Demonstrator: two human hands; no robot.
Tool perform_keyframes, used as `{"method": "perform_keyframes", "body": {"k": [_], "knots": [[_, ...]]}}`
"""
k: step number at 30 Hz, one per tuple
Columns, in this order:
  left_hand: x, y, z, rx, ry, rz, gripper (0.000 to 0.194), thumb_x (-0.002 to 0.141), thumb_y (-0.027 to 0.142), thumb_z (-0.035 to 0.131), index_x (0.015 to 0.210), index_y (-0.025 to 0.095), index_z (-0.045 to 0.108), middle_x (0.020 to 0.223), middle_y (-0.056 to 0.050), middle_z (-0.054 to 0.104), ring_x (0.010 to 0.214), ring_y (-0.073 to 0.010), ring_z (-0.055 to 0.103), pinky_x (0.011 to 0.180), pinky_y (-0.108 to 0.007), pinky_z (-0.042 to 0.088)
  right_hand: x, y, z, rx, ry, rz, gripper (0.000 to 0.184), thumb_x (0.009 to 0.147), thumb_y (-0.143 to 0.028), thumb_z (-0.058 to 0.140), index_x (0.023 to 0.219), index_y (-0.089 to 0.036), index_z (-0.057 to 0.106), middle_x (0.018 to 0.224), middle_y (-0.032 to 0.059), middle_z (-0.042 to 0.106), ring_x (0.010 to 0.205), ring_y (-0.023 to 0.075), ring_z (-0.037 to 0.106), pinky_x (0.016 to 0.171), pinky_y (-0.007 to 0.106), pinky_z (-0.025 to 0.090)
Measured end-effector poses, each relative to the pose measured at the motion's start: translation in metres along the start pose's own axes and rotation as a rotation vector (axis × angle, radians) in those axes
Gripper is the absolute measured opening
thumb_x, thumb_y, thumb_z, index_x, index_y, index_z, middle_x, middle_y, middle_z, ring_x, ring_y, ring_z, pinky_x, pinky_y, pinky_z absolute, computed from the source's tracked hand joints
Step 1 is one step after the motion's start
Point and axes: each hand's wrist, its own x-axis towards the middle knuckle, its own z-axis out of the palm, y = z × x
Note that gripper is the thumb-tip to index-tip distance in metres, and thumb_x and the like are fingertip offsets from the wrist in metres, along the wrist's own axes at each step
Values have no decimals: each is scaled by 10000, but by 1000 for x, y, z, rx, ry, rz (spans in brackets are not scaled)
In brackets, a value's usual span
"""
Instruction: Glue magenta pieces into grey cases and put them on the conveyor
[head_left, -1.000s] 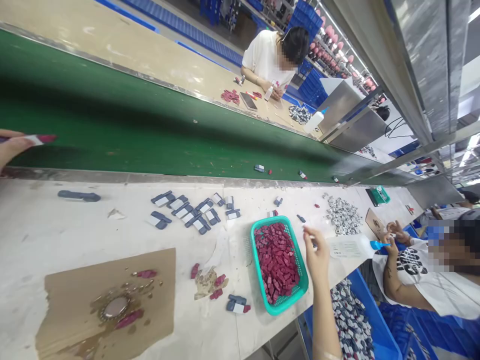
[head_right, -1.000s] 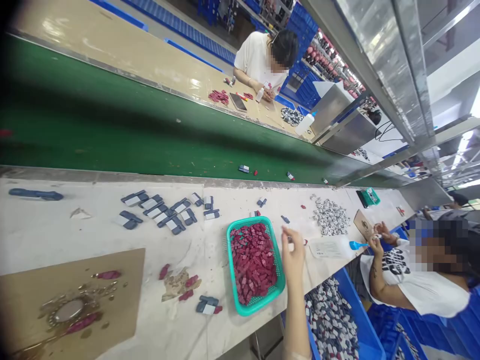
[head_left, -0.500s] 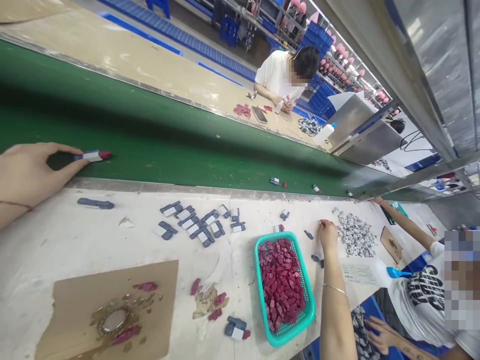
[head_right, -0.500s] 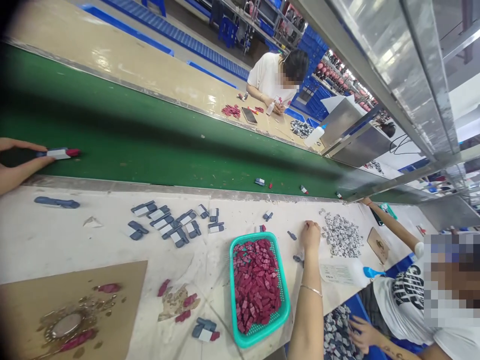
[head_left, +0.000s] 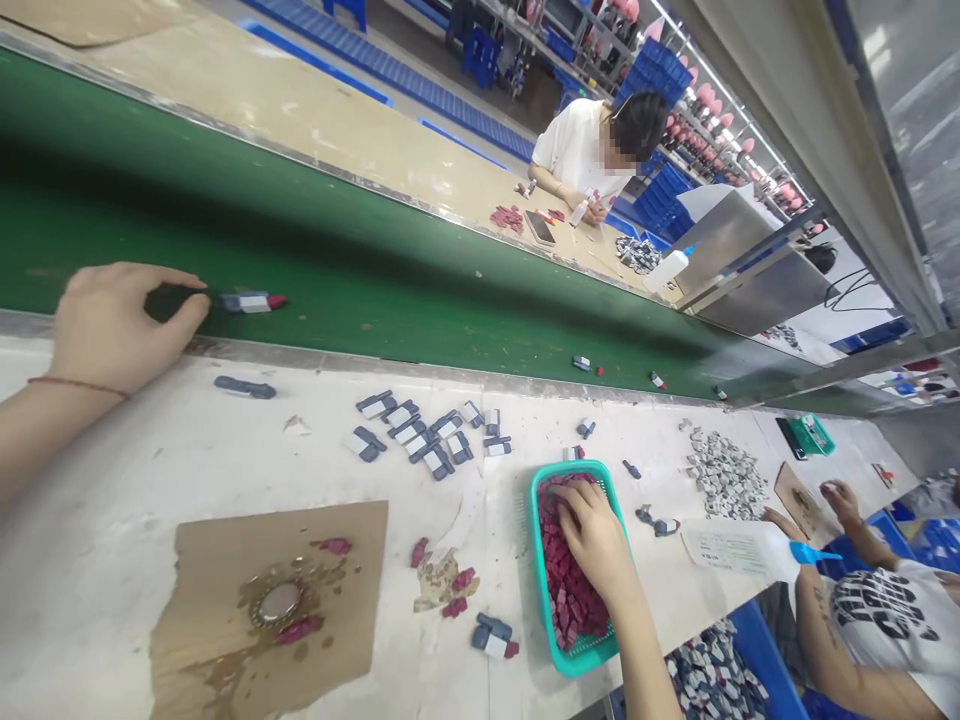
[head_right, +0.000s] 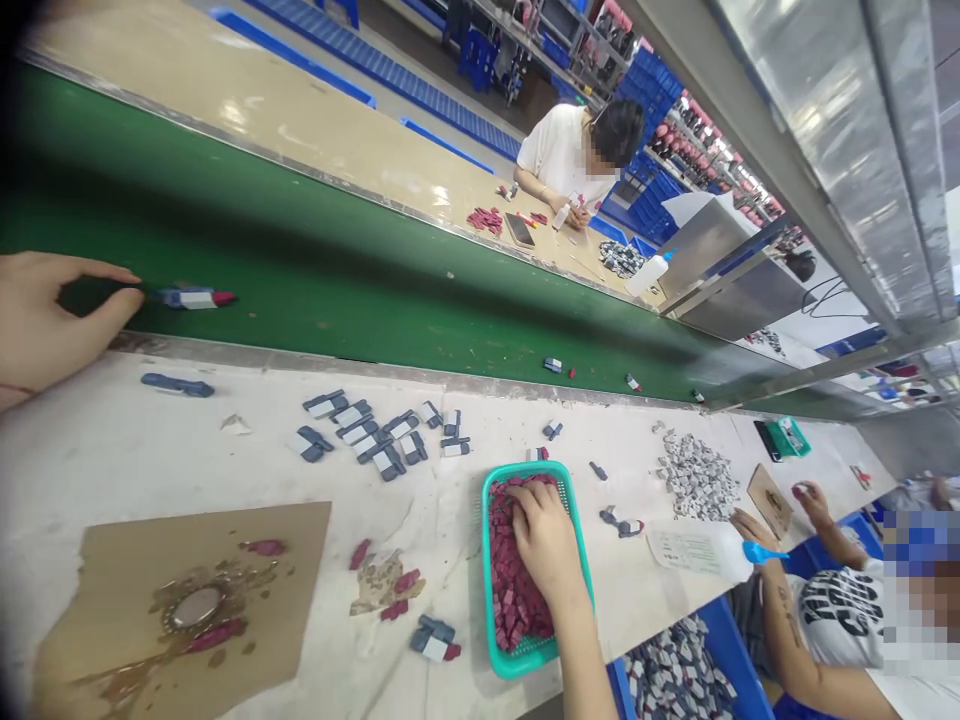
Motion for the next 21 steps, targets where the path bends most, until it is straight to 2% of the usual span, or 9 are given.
{"method": "perform_keyframes", "body": {"k": [2, 4, 9, 12, 14, 18, 21], "knots": [[-6, 4, -13, 55, 4, -46, 318, 861, 203, 424, 1050, 29, 612, 1138, -134, 627, 1198, -288, 519, 1081, -400, 344, 8, -5, 7, -111, -27, -33, 295, 898, -105, 438, 1068, -190, 663, 1024, 97, 677, 962, 264, 614, 859, 444, 522], [-10, -3, -25, 81, 20, -49, 314, 868, 203, 417, 1047, 31, 611, 1138, -125, 629, 1212, -278, 513, 1093, -389, 326, 13, -5, 11, -178, -45, -70, 295, 895, -96, 432, 1070, -175, 656, 1026, 106, 675, 944, 266, 619, 846, 436, 530], [-9, -57, -50, 128, 127, -43, 293, 877, 247, 409, 986, 59, 605, 1134, -155, 639, 1192, -311, 520, 1069, -437, 330, 11, 16, 22, -170, -29, -180, 295, 901, -154, 433, 1106, -192, 642, 1066, 102, 702, 979, 274, 656, 879, 451, 534], [-8, -88, -62, 180, 148, -78, 272, 844, 214, 430, 970, 58, 613, 1105, -185, 648, 1154, -324, 533, 1040, -452, 353, 13, 35, 30, -125, -11, -200, 274, 921, -233, 426, 1043, -209, 669, 991, 99, 729, 915, 276, 688, 831, 436, 558], [-11, -100, -65, 196, 146, -70, 279, 843, 220, 444, 991, 60, 619, 1120, -182, 643, 1155, -312, 531, 1046, -440, 350, 17, 43, 34, -97, 2, -215, 279, 937, -283, 421, 1027, -216, 677, 973, 92, 735, 897, 274, 699, 795, 417, 572], [-15, -111, -61, 202, 124, -27, 312, 881, 258, 446, 1060, 74, 622, 1205, -160, 608, 1203, -276, 499, 1081, -393, 318, 21, 48, 34, -70, 84, -267, 338, 953, -398, 412, 978, -222, 699, 933, 84, 744, 854, 270, 713, 746, 395, 591], [-10, -121, -61, 221, 150, -63, 343, 887, 240, 446, 1136, 54, 593, 1284, -177, 553, 1255, -292, 448, 1090, -398, 300, 20, 49, 33, -22, 74, -224, 367, 936, -458, 429, 931, -226, 714, 920, 87, 745, 848, 275, 713, 737, 391, 595]]}}
